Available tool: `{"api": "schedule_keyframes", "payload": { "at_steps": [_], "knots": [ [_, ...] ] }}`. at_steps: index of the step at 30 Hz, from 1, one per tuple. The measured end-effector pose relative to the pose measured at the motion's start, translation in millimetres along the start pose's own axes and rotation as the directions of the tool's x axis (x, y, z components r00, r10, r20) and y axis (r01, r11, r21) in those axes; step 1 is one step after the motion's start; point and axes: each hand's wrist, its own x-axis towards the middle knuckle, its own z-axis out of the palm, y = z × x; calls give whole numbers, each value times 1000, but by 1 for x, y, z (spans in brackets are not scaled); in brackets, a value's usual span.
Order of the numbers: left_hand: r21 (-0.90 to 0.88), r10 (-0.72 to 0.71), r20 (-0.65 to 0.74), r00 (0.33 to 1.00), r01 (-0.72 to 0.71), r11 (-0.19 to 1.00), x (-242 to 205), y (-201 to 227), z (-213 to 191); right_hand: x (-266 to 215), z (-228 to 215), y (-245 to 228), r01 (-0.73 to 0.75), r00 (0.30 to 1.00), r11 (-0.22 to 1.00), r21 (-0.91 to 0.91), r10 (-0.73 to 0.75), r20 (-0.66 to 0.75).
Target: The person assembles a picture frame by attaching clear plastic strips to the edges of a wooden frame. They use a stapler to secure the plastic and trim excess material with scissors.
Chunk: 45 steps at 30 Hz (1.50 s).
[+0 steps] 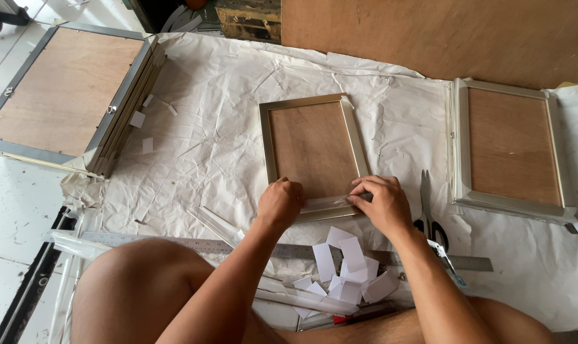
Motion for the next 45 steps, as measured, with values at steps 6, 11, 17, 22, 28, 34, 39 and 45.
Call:
{"api": "schedule_keyframes", "payload": {
  "at_steps": [6,11,17,22,28,34,39,45],
  "knots": [
    [28,-56,-5,998,56,998,-6,10,-8,-3,0,-6,80,992,997,15,-78,-103],
    [10,-39,-43,998,39,999,-9,15,-16,-1,7,-2,98,987,995,14,-95,-129],
    [9,-4,-85,996,5,1000,-11,12,-15,1,14,0,123,982,992,18,-119,-145],
    [19,14,-116,993,-12,1000,-14,9,-8,-2,17,0,136,976,991,17,-131,-173],
    [35,30,-153,988,-25,999,-24,16,-18,-7,19,-2,137,976,991,-5,-136,-170],
    [68,28,-188,982,-16,998,-23,12,-32,-21,2,-35,76,966,979,-189,-119,-231],
    [409,17,-207,978,71,910,-44,17,-94,-21,-4,-70,48,971,997,62,-32,-235],
    [513,-207,-66,976,211,832,-66,-29,-136,-74,-20,-172,-127,986,863,490,59,153]
  ]
}}
